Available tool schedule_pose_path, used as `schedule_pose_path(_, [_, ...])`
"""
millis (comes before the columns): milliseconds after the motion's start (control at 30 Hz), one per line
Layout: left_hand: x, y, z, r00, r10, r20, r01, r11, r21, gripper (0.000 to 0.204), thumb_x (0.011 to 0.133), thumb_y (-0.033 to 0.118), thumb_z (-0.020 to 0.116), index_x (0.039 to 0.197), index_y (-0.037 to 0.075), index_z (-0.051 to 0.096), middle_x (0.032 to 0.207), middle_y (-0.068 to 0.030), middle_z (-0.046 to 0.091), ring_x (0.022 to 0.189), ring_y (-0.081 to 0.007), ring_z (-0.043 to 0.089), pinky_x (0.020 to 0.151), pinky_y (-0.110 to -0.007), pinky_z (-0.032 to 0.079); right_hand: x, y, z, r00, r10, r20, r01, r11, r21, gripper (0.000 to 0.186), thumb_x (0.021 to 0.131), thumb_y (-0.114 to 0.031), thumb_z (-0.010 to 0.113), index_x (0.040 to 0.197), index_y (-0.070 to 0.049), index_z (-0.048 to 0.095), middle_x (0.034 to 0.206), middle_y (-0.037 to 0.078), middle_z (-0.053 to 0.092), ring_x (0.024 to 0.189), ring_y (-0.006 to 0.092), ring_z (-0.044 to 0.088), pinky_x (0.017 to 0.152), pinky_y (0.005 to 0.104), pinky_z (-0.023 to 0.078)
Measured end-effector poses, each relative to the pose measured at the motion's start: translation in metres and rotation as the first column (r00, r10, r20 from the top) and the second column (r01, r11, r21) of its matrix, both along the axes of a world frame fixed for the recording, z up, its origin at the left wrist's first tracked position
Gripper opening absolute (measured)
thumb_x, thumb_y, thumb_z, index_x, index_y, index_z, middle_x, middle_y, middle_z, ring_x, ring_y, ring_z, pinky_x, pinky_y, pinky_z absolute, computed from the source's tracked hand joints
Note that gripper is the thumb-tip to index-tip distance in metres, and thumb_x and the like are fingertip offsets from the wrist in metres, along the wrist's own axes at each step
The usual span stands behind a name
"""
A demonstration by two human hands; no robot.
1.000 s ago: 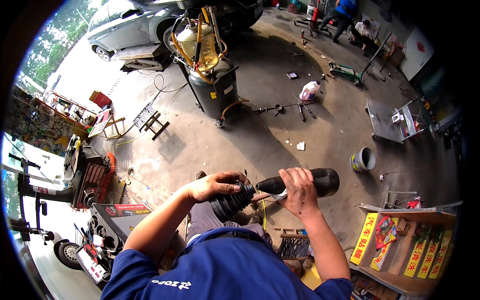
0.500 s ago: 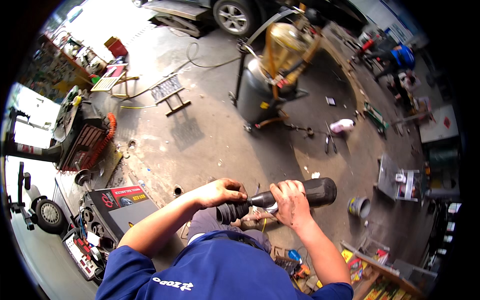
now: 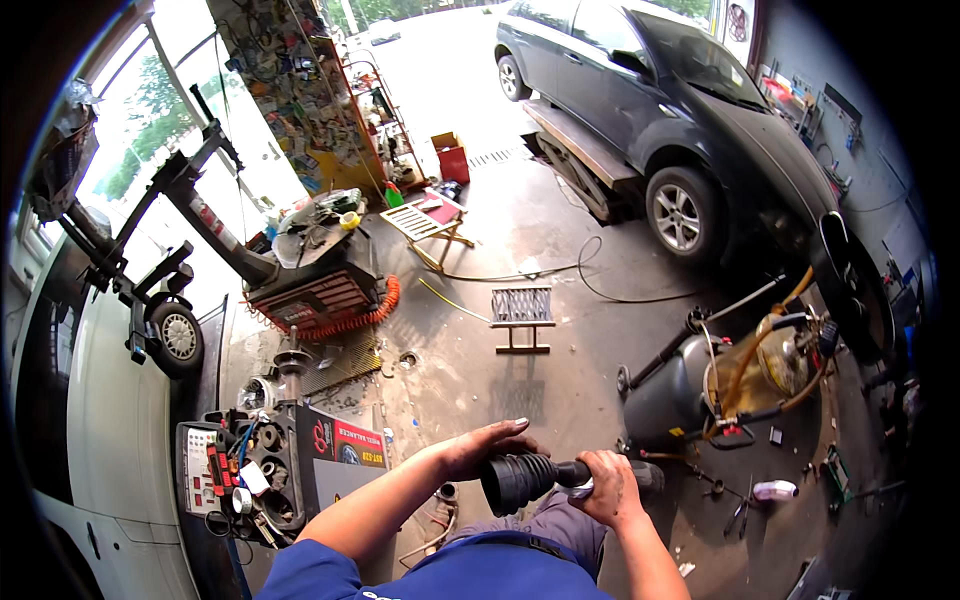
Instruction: The person cleans a black rubber boot with a cloth, then uses a screwdriver to pry it apart. They wipe their hands and install the boot onto a car's suspension component under the wheel arch.
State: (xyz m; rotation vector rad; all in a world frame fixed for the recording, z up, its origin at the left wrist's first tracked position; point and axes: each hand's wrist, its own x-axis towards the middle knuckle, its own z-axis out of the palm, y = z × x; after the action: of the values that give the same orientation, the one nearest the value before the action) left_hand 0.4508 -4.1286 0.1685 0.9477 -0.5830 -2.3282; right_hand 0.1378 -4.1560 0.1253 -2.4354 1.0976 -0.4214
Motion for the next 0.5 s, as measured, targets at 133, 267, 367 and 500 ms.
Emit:
schedule_pose_path(133, [0.035, -0.034, 0.001, 0.999, -0.010, -0.048, -0.007, 0.946, -0.324, 0.118, 0.085, 0.075, 0.076, 0.167, 0.000, 0.038, 0.157, -0.0174, 0.057, 0.142, -0.0272, 0.057, 0.122, -0.042, 0.042, 0.033, -0.061, -0.007, 0.994, 0.052, 0.095, -0.061, 0.993, 0.104, 0.053, 0.070, -0.028, 0.089, 0.117, -0.011, 0.070, 0.109, 0.011, 0.074, 0.108, 0.0360, 0.070, 0.099, 0.0482, 0.053])
schedule_pose_path(267, [0.043, -0.095, 0.005, 0.988, 0.107, 0.107, -0.055, 0.914, -0.401, 0.089, 0.087, 0.032, 0.083, 0.162, 0.000, 0.047, 0.134, -0.0110, 0.072, 0.116, -0.0166, 0.070, 0.101, -0.033, 0.057, 0.059, -0.134, -0.018, 0.984, 0.067, 0.163, -0.099, 0.976, 0.196, 0.054, 0.068, -0.026, 0.089, 0.116, -0.010, 0.071, 0.108, 0.013, 0.075, 0.107, 0.0375, 0.071, 0.100, 0.0489, 0.054])
schedule_pose_path(367, [0.047, -0.159, 0.011, 0.882, 0.153, 0.446, 0.057, 0.904, -0.424, 0.067, 0.089, 0.024, 0.078, 0.150, 0.003, 0.062, 0.116, -0.0061, 0.078, 0.095, -0.0106, 0.072, 0.081, -0.028, 0.060, 0.076, -0.198, -0.030, 0.980, 0.101, 0.173, -0.134, 0.972, 0.194, 0.062, 0.064, -0.025, 0.090, 0.120, -0.010, 0.069, 0.113, 0.012, 0.074, 0.112, 0.0355, 0.069, 0.103, 0.0480, 0.053])
schedule_pose_path(500, [0.053, -0.228, -0.001, 0.824, 0.310, 0.475, -0.104, 0.906, -0.410, 0.043, 0.088, 0.014, 0.080, 0.130, 0.004, 0.073, 0.102, -0.0024, 0.079, 0.083, -0.0066, 0.071, 0.067, -0.027, 0.059, 0.100, -0.284, -0.033, 0.981, 0.148, 0.127, -0.163, 0.979, 0.125, 0.063, 0.064, -0.027, 0.091, 0.121, -0.011, 0.069, 0.114, 0.011, 0.073, 0.113, 0.0348, 0.068, 0.102, 0.0462, 0.052])
